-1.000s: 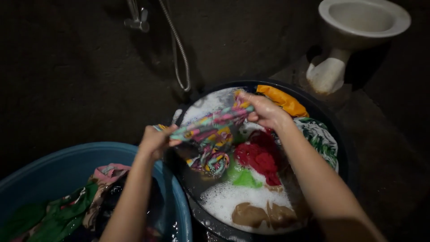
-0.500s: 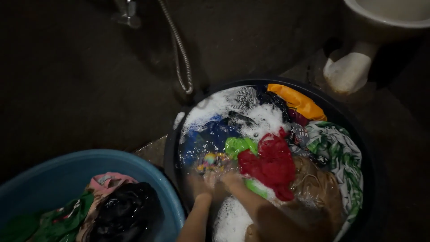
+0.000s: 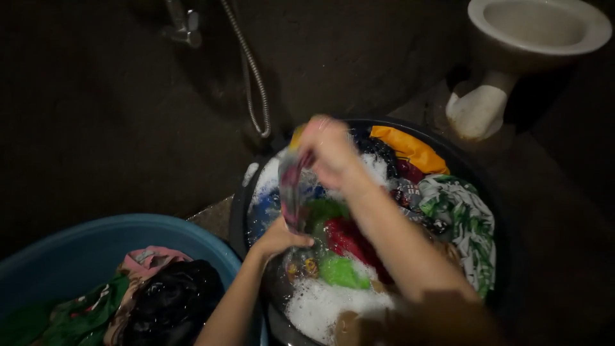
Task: Hand-washing various items of clothing in plastic tubs filled with soapy water.
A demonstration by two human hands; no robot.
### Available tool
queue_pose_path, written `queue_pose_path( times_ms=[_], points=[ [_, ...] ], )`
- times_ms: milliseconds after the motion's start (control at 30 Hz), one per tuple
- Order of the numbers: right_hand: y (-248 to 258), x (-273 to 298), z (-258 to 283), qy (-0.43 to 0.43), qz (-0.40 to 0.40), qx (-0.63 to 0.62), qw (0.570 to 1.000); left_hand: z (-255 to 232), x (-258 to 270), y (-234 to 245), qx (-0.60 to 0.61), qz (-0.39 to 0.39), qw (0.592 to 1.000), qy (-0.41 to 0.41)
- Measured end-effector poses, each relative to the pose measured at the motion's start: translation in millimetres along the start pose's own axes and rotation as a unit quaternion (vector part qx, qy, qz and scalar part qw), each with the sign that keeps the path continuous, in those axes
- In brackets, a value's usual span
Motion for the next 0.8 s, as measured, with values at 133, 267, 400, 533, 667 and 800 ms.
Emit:
queue_pose_path(
  times_ms=[133,267,400,533,667,800],
  points=[
    [13,1,43,0.053,0.039,-0.063,0.996,54,-24,15,-0.096,-0.024,0.992,0.082],
    [62,7,0,-0.062,-0.006,0.22,0.974,-18,-29,43,-0.09,-0.209,0.974,-0.014],
    [45,68,-54,-0.464,-0.102,0.233,0.849,-171,10,33,-0.133,-0.307,0.941,-0.058],
    [84,54,-119,-0.472,-0.121,-0.015,0.873,-175,-3,37,-0.045,-0.25,0.966,-0.052],
    [71,30,-102,-0.354,-0.087,-0.214,0.906,-130,-13,62,0.449,-0.116,0.886,-0.015],
    [34,25,-61,-0.276,-0.088,-0.221,0.931,-169,25,49,0.544,0.001,0.824,-0.161]
  ],
)
Point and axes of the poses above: each hand's wrist, its own x-axis away from the middle knuckle, its own y-axis out of the back of the hand, z = x × y, the point moved 3 cm from there along -x, towards the middle knuckle, and after that the axes turned 9 degrees about -x, right-handed, at the moved point
